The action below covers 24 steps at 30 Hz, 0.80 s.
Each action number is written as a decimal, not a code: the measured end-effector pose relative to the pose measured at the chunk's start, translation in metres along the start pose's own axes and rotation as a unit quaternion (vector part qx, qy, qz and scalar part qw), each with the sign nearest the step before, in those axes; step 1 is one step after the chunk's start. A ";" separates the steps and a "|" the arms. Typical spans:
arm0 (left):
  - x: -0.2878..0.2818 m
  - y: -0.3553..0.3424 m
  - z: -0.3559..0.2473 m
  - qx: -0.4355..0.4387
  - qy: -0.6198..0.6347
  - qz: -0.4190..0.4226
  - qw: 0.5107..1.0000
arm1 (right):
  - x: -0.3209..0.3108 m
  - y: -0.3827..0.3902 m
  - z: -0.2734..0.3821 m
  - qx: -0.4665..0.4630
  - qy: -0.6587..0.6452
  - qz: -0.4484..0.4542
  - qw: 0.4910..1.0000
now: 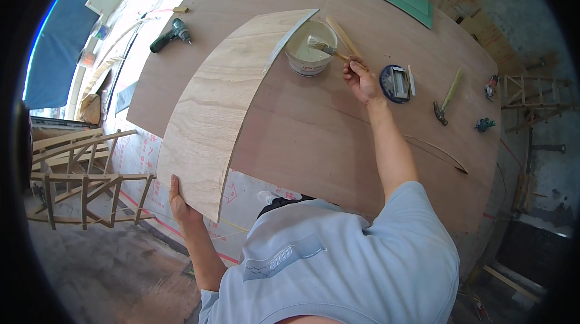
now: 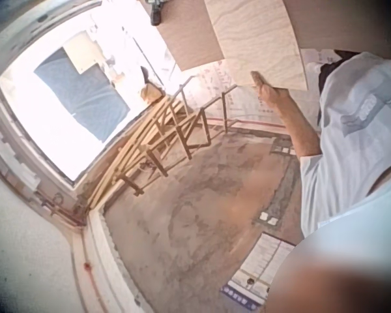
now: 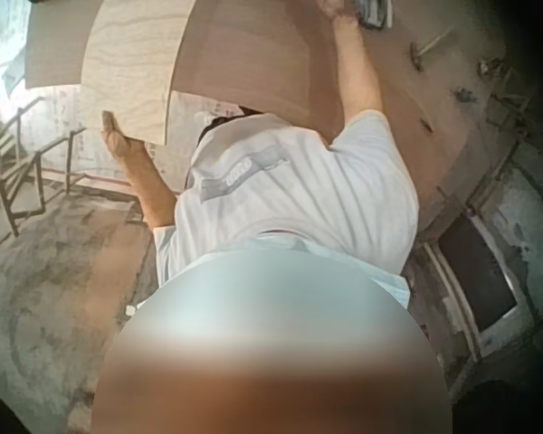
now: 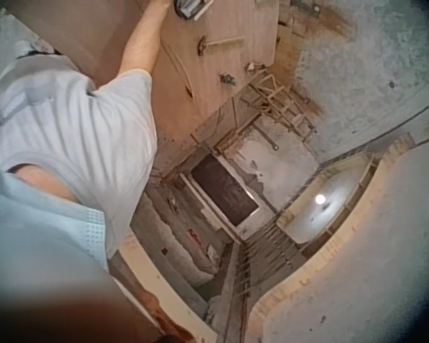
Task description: Applying glue to a plywood panel and then using a nail gun to fix it to the ceiling structure.
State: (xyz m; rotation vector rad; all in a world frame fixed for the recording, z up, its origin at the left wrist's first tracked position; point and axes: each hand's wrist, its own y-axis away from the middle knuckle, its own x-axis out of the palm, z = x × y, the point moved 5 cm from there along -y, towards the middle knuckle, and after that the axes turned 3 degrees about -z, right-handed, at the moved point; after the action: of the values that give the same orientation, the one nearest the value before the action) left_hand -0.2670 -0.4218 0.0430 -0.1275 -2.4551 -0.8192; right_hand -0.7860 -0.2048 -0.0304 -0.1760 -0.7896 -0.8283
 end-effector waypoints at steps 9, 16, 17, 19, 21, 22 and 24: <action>0.011 0.014 0.001 -0.049 0.028 0.046 0.997 | -0.016 -0.028 -0.021 0.000 -0.068 -0.140 0.988; 0.006 0.019 0.012 -0.076 0.036 0.056 0.995 | -0.004 -0.026 -0.040 0.067 -0.248 -0.246 0.935; 0.005 0.019 0.013 -0.077 0.038 0.054 0.995 | 0.000 -0.025 -0.036 0.083 -0.269 -0.224 0.933; 0.002 0.017 0.017 -0.094 0.045 0.059 0.993 | 0.007 -0.018 -0.023 0.103 -0.285 -0.201 0.931; 0.000 0.016 0.022 -0.096 0.042 0.056 0.993 | 0.034 -0.005 0.000 0.100 -0.260 -0.029 0.960; -0.003 0.015 0.024 -0.096 0.035 0.053 0.993 | 0.051 0.006 0.009 0.105 -0.256 -0.029 0.961; -0.011 0.012 0.029 -0.096 0.044 0.059 0.993 | 0.104 0.034 0.041 0.021 0.048 0.075 0.996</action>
State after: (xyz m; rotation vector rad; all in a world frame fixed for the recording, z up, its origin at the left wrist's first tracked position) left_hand -0.2683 -0.3945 0.0236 -0.2986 -2.2594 -0.9851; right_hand -0.7418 -0.2255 0.0758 -0.1541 -0.6935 -0.6736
